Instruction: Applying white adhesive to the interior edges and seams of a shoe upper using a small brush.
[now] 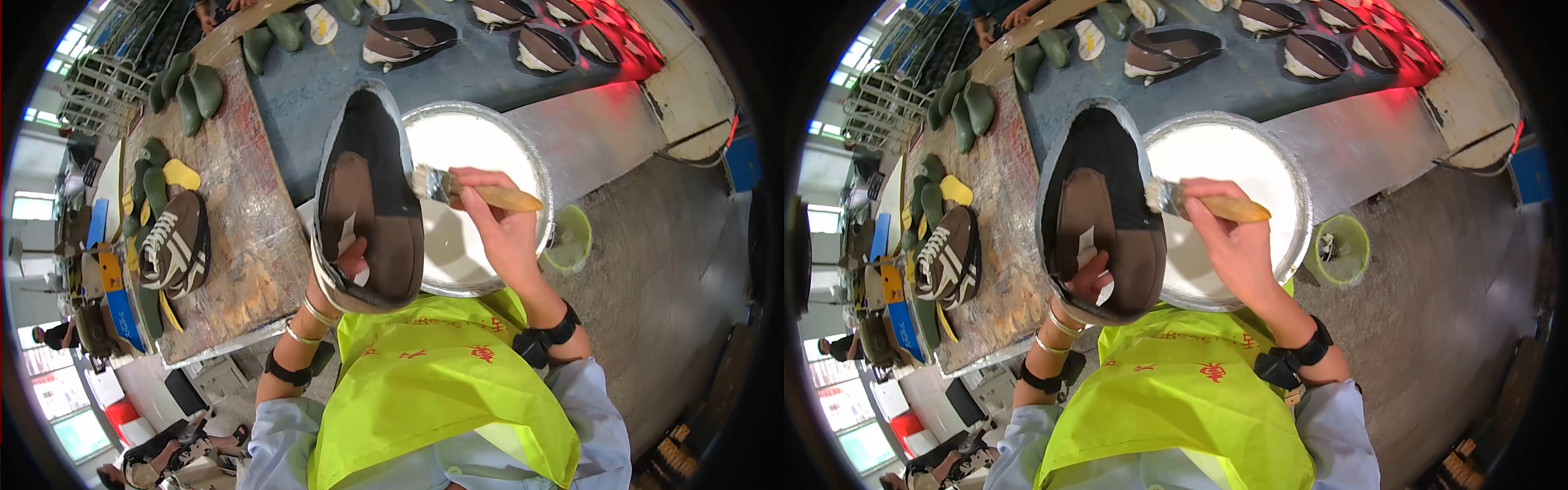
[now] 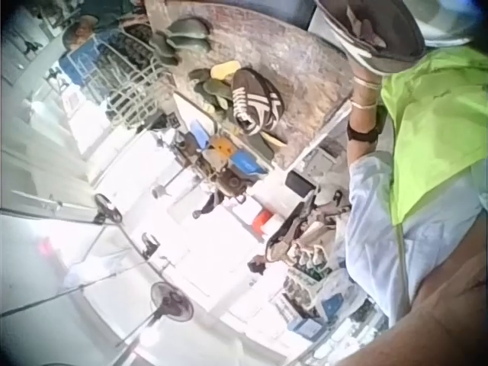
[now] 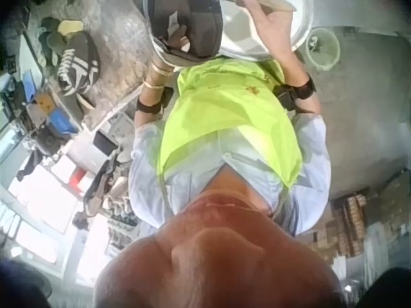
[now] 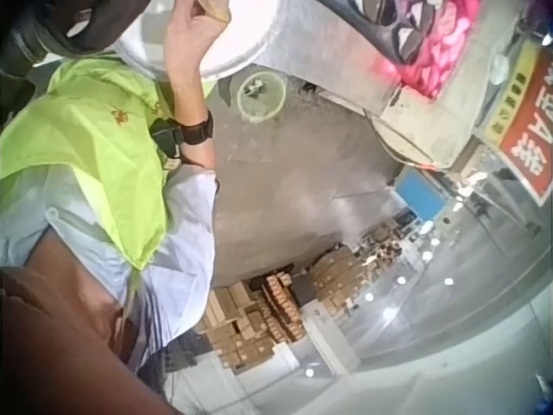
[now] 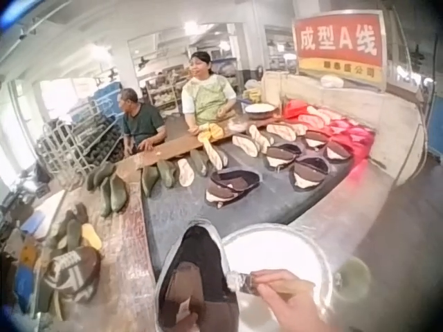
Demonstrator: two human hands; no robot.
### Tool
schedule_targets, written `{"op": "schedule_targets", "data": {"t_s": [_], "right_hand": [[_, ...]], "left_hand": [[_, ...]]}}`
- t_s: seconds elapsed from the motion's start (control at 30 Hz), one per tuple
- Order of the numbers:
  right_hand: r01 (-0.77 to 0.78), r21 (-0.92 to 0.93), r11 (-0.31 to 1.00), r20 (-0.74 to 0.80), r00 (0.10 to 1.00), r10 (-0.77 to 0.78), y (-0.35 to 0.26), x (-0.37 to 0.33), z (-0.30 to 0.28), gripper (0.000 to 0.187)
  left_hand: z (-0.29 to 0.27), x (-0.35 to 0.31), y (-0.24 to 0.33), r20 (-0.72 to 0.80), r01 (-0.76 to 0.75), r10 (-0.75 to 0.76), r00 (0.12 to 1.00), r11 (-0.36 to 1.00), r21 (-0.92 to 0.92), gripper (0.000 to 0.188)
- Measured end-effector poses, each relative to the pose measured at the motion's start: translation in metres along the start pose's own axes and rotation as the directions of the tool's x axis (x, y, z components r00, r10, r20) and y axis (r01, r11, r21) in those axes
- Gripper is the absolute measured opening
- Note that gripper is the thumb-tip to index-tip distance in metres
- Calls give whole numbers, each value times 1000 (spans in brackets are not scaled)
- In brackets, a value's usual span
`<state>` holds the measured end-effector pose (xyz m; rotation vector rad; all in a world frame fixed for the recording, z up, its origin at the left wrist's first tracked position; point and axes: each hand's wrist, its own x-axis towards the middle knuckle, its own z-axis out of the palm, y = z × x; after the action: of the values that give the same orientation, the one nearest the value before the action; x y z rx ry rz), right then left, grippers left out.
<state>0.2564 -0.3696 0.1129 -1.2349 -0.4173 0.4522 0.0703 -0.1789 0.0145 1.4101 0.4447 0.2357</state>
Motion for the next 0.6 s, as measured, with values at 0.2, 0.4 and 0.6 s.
{"op": "schedule_targets", "data": {"t_s": [0.2,0.4,0.6], "right_hand": [[270,-69,960,-59,960,-274,-3,35,-4,13],[-206,-48,977,-167,966,196,18,5,-10,21],[-405,-120,906,-37,914,404,26,-30,-10,17]], "left_hand": [[10,-4,15,385,-575,430,816,662,480,35],[6,13,28,502,-622,368,783,486,614,36],[5,26,24,-68,223,-251,966,934,-279,30]]}}
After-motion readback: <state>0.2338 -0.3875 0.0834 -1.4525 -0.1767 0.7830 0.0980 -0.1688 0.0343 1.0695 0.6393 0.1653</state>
